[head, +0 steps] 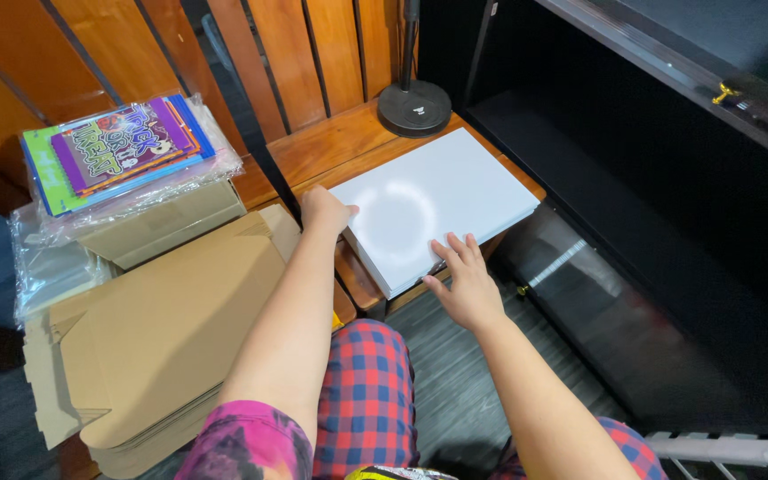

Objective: The person repeatedly picks up a single white sheet of paper from a stack on a wooden chair and places it on top of a stack of brown cardboard sheets on a black shelf. This action is repeated continuously throughout the video.

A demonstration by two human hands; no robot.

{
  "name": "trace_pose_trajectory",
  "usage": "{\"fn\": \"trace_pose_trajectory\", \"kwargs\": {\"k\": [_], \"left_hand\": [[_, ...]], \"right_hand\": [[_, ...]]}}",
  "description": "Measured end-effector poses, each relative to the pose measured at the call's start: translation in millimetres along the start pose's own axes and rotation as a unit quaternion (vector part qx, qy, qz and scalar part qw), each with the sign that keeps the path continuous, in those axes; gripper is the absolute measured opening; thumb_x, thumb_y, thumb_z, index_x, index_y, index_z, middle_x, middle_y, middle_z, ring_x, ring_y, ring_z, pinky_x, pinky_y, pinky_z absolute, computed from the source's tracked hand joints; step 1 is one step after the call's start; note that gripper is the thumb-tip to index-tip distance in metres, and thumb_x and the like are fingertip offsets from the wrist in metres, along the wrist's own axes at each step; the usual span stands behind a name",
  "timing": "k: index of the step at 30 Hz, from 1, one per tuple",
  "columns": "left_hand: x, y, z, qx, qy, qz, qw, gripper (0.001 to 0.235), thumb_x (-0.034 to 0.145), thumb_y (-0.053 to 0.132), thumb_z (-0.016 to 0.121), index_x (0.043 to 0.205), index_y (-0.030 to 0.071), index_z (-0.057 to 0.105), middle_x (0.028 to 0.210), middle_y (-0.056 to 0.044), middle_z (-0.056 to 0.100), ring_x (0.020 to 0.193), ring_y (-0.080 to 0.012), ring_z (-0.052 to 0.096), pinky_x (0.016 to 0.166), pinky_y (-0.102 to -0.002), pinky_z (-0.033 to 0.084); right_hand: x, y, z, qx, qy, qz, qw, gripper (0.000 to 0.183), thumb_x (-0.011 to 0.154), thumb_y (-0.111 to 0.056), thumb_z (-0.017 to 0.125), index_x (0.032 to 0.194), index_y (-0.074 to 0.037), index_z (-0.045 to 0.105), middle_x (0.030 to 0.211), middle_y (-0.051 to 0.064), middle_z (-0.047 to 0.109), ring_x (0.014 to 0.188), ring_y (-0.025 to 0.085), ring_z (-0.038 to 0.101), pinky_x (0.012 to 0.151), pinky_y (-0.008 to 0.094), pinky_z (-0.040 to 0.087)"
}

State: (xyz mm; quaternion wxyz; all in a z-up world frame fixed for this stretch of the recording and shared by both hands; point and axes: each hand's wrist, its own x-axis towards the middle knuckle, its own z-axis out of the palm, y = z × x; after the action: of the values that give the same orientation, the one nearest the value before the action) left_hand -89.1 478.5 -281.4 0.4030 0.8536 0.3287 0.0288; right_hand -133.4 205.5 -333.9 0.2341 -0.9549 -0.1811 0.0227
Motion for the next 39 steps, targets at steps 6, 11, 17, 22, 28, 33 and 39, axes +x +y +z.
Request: {"fn": "trace_pose_trajectory", "kwargs": {"k": [6,11,17,22,28,33,39], "left_hand": [[8,-4,9,-0.002,0.012,-0.01,1.0,0.07,0.078,0.018,0.091,0.134,-0.006,0.056,0.133,-0.022,0.057,0.134,-0.0395,0.056,0.111,-0.051,0.05],[9,-4,7,-0.009,0.033,0.014,0.999,0.071,0.076,0.016,0.093,0.132,-0.005,0.055,0.131,-0.022,0.058,0.134,-0.0392,0.056,0.112,-0.051,0.049],[7,4,1,0.0,0.04,0.021,0.999,0.067,0.078,0.013,0.09,0.132,-0.002,0.052,0.131,-0.019,0.059,0.133,-0.0364,0.058,0.111,-0.05,0.05],[24,-6,6,-0.056,0.057,0.007,0.997,0.046,0.091,0.016,0.078,0.128,0.005,0.054,0.127,-0.016,0.062,0.128,-0.0351,0.062,0.104,-0.051,0.054],[29,-2,23,-0.065,0.023,0.042,0.997,0.055,0.092,0.029,0.076,0.142,0.014,0.058,0.142,-0.015,0.06,0.139,-0.0322,0.055,0.114,-0.045,0.047],[28,-3,37,-0.154,0.026,-0.005,0.988,0.058,0.09,0.017,0.078,0.143,0.017,0.056,0.138,-0.015,0.061,0.129,-0.0323,0.061,0.073,-0.043,0.068],[23,-15,55,-0.208,0.048,-0.073,0.974,0.056,0.086,0.013,0.074,0.139,0.017,0.056,0.127,-0.013,0.06,0.115,-0.03,0.067,0.063,-0.039,0.069]], "right_hand": [[2,-1,-2,-0.004,-0.009,0.001,1.0,0.061,0.096,-0.05,0.067,0.153,-0.038,0.048,0.165,-0.003,0.038,0.16,0.03,0.02,0.118,0.047,0.045],[0,-2,-4,-0.008,-0.012,0.002,1.0,0.062,0.095,-0.051,0.068,0.153,-0.039,0.047,0.165,-0.003,0.037,0.16,0.029,0.019,0.119,0.046,0.044],[0,-4,-3,-0.007,-0.01,0.005,1.0,0.063,0.095,-0.05,0.068,0.153,-0.037,0.048,0.165,-0.003,0.037,0.16,0.029,0.019,0.12,0.046,0.043],[10,16,20,0.039,0.052,-0.006,0.998,0.059,0.09,-0.046,0.076,0.144,-0.032,0.059,0.159,-0.002,0.047,0.158,0.029,0.028,0.124,0.045,0.036],[8,11,24,0.324,0.184,0.2,0.906,0.064,0.086,-0.028,0.083,0.142,-0.022,0.052,0.128,0.003,0.068,0.133,0.02,0.059,0.1,0.032,0.056],[-5,-20,6,0.542,0.147,0.216,0.799,0.072,0.101,-0.024,0.069,0.155,0.004,0.029,0.109,0.022,0.073,0.089,0.024,0.076,0.074,0.034,0.063],[-4,-11,10,0.592,0.148,0.192,0.768,0.085,0.092,0.001,0.073,0.158,0.009,0.02,0.093,0.016,0.064,0.069,0.016,0.064,0.064,0.025,0.056]]}}
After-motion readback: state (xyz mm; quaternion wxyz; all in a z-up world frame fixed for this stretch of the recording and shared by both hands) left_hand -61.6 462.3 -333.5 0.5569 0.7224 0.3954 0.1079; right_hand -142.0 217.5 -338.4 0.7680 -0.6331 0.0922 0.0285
